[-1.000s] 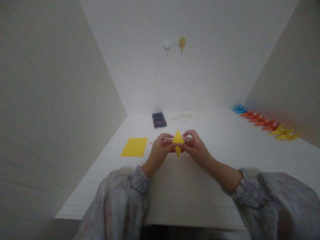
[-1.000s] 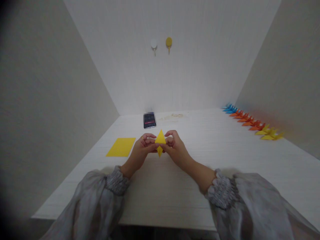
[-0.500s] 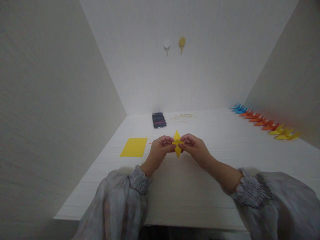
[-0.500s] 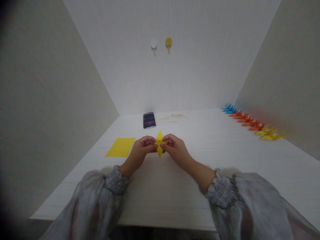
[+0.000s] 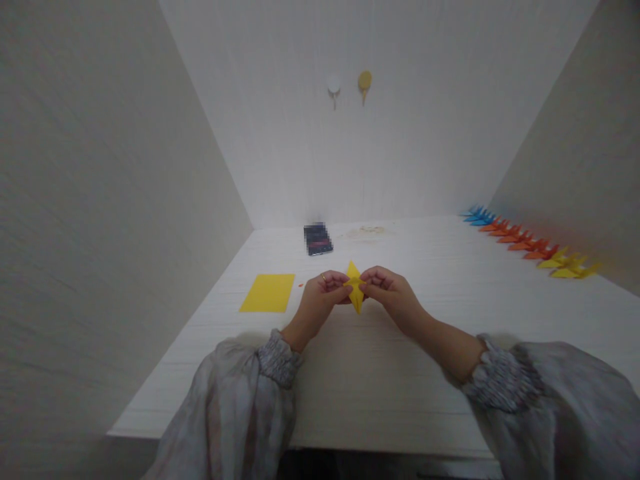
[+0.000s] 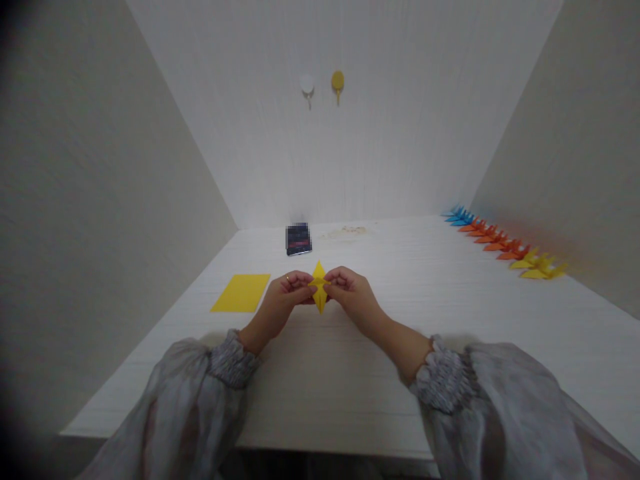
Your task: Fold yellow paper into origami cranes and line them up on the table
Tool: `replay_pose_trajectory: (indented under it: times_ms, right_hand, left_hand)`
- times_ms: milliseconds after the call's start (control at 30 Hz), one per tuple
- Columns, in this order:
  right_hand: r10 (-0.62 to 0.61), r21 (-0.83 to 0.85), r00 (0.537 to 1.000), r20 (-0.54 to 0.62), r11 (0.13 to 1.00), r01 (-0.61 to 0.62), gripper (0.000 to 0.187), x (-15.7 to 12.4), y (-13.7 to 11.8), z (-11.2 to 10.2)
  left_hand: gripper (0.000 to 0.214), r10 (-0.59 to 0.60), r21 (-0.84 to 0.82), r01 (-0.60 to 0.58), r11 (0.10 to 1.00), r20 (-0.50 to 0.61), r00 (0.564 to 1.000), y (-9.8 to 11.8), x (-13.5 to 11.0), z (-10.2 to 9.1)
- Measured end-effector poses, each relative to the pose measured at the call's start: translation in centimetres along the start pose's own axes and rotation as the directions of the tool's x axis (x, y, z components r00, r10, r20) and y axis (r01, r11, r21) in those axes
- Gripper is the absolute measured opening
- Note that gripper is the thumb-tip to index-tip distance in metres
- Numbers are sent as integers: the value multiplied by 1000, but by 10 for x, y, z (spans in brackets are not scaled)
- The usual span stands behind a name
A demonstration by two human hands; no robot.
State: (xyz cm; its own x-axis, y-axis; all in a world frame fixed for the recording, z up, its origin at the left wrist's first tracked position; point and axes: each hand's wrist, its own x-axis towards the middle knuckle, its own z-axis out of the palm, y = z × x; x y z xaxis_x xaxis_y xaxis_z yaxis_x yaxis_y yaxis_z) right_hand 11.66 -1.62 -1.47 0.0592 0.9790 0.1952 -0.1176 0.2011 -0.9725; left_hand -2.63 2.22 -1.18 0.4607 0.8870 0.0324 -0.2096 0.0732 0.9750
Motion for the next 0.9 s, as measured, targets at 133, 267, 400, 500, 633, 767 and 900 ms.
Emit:
replay_pose_trajectory:
  times_ms: [133,267,400,500,633,767,900]
  right_hand:
    - [23,-12,1000,10,1000,-23,11,1,2,1]
    - [46,-4,999,3,999,-46,13,1,2,2]
    - [55,11,998,4,998,-55,9,1,0,1]
    - [44,30,999,1,999,-44,5,0,-2,1]
    - [44,20,998,-39,999,-43,4,-2,-7,3]
    - [27,-11,998,-49,1000,-28,4,-3,-9,2]
    - [-11,-58,999,-52,998,8,5,-2,-8,1]
  left_hand:
    - [20,4,16,-4,1000,-20,1000,-2,2,-1]
    - [20,9,18,-9,1000,-11,1000,-3,2,-2]
    - [17,25,-3,-25,1000,19,1000,-3,2,-4]
    - [14,33,-47,-31,998,36,999,-2,1,-5]
    - [13,32,-87,-30,996,28,999,-2,0,-5]
    - [14,38,-92,-35,995,29,999,-2,0,-5]
    - [16,30,-75,-27,997,40,999,-1,0,-5]
